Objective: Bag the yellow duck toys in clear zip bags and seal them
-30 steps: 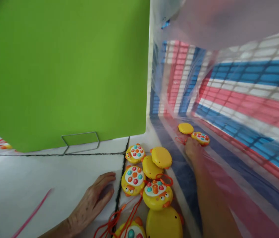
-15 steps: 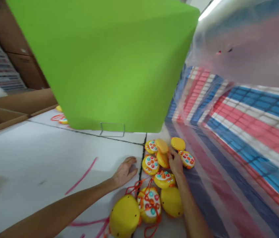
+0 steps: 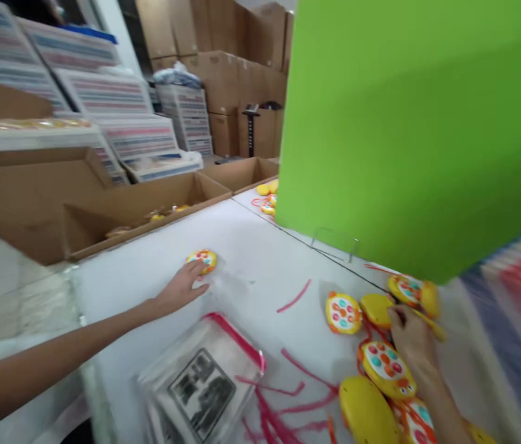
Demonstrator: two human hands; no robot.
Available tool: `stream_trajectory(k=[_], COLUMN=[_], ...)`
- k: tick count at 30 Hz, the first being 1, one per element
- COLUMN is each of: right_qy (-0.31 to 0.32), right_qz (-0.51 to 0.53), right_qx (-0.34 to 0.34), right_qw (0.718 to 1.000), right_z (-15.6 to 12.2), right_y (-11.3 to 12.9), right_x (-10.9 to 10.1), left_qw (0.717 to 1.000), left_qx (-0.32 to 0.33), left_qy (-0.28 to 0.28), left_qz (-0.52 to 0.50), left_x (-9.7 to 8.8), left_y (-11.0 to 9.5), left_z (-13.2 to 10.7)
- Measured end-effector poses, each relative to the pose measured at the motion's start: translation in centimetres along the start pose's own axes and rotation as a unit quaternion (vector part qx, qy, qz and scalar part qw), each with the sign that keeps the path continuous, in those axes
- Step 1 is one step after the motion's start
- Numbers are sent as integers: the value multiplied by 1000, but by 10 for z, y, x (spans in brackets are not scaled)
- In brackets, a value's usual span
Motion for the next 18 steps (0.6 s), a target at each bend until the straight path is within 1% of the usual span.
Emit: stream_trajectory(k=[1, 2, 3, 4, 5, 7, 9, 11, 13, 15, 18], right_qy=[8, 18, 29, 40, 52, 72, 76, 62, 60, 91, 141], right_qz=[11, 21, 32, 43, 52, 63, 68, 77, 100, 136, 181], right_qx=[-3, -7, -12, -18, -26, -44, -68, -98, -122, -131, -127], right_qw=[1000, 1000, 999, 998, 997, 994, 992, 990, 986, 978, 965], right_z=[-3, -8, -13, -20, -28, -46, -67, -90, -116, -144, -192], right_y=[10, 21, 32, 44, 56, 82, 110, 140, 170, 195, 222], right_x=[4, 11, 20, 31, 43, 69, 90, 105, 119, 138, 170], left_qw=[999, 996, 993, 990, 988, 989, 992, 995, 996, 996, 994], left_qx=[-43, -83, -115, -138, -150, -146, -122, -93, -65, -41, -32], left_qy=[-1, 1, 5, 12, 20, 30, 26, 14, 1, -9, -13], left_qz=[10, 17, 21, 21, 18, 4, -14, -35, -57, -80, -108], left_x=[0, 1, 3, 6, 9, 16, 22, 25, 27, 27, 25], left_y=[25, 45, 60, 70, 75, 73, 63, 53, 47, 45, 51], left_z=[1, 2, 4, 7, 11, 20, 26, 27, 23, 16, 11])
Point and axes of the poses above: each hand's wrist, its own z-axis towards the middle knuckle, its own x-axis out of the palm, y = z × x, the point moved 8 cm from there along z, towards the middle knuckle, and after that the axes turned 15 degrees about z, right-handed, at the moved point
